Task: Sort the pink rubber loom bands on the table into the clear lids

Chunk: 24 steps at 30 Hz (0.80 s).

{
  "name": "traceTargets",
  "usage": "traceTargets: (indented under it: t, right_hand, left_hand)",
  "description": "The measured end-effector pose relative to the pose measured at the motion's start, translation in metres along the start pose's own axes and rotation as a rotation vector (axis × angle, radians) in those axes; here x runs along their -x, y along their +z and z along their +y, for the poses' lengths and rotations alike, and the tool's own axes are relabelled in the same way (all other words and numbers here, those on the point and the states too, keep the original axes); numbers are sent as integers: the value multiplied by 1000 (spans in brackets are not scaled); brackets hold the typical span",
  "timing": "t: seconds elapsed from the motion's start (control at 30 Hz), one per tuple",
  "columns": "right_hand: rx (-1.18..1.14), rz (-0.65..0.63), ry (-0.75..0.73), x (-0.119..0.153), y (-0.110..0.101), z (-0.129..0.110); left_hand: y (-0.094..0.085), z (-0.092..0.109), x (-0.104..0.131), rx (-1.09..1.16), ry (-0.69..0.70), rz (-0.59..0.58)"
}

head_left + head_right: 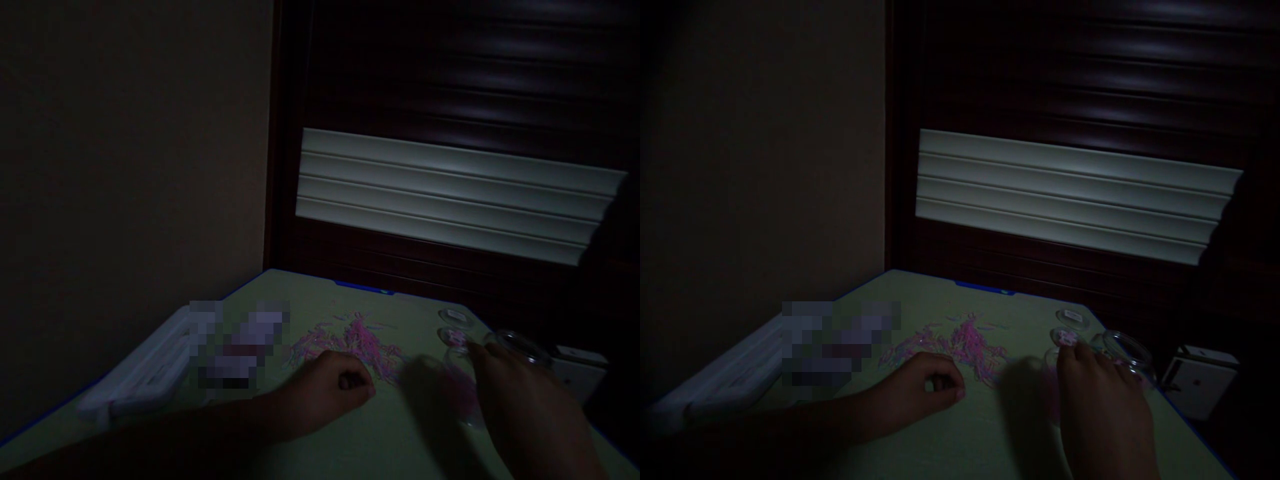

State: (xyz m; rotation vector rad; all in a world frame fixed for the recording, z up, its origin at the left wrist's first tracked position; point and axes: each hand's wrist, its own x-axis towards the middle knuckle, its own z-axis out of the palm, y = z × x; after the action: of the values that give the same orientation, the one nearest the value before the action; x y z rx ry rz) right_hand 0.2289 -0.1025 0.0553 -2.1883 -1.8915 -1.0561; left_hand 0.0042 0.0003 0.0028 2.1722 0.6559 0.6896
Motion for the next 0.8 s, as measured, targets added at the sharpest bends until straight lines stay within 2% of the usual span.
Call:
traceTargets:
  t: [0.23,0.5,0.6,0.67,0.73,0.8]
  right_hand:
    - [2,60,-88,1,12,7]
    - [-48,122,-90,1,4,1]
    - [-114,184,-180,-1,2,-4]
    - [-208,206,-293,-3,2,-11]
    - [-363,188,-427,-4,2,-21]
    - [-522,124,-463,-3,3,-31]
  left_hand:
    - [0,-1,0,-2,-13,6]
    - [-1,0,-1,19,-16,16]
    - [0,-1,-1,26,-29,14]
    - [1,-2,-1,24,-25,15]
    - [1,-2,-1,10,-7,19]
    - [2,-1,0,-6,12,26]
